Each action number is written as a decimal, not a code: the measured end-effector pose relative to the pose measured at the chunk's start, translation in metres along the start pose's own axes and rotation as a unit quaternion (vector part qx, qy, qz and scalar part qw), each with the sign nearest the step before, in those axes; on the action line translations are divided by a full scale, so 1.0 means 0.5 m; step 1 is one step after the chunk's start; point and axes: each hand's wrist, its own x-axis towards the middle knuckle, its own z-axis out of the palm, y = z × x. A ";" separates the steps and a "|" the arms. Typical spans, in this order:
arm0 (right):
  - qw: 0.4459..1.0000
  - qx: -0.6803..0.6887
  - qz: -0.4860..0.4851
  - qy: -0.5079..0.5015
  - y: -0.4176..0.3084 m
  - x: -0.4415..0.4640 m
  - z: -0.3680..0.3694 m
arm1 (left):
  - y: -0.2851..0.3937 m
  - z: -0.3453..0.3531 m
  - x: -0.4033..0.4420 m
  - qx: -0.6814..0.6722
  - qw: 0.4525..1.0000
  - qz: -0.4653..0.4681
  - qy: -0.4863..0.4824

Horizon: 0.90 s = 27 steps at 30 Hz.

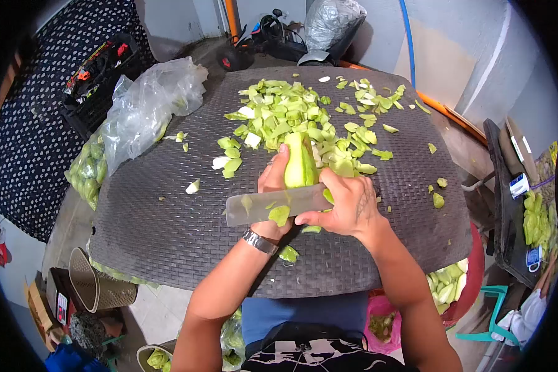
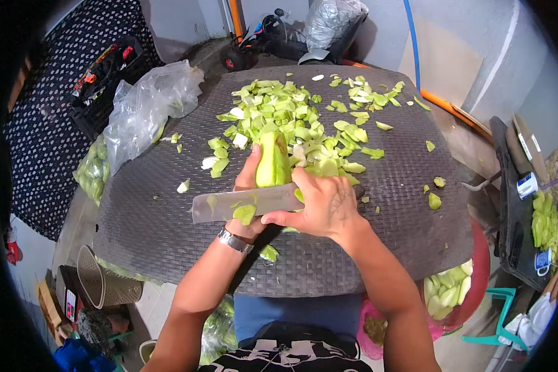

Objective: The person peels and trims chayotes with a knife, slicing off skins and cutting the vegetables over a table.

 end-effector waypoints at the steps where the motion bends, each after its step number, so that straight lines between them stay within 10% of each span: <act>1: 1.000 0.001 0.008 -0.011 -0.001 -0.001 -0.001 | -0.001 -0.002 0.001 0.004 1.000 0.006 0.003; 27: 0.997 -0.045 0.067 0.014 0.100 -0.009 -0.017 | -0.011 0.011 -0.012 0.136 0.988 0.035 0.060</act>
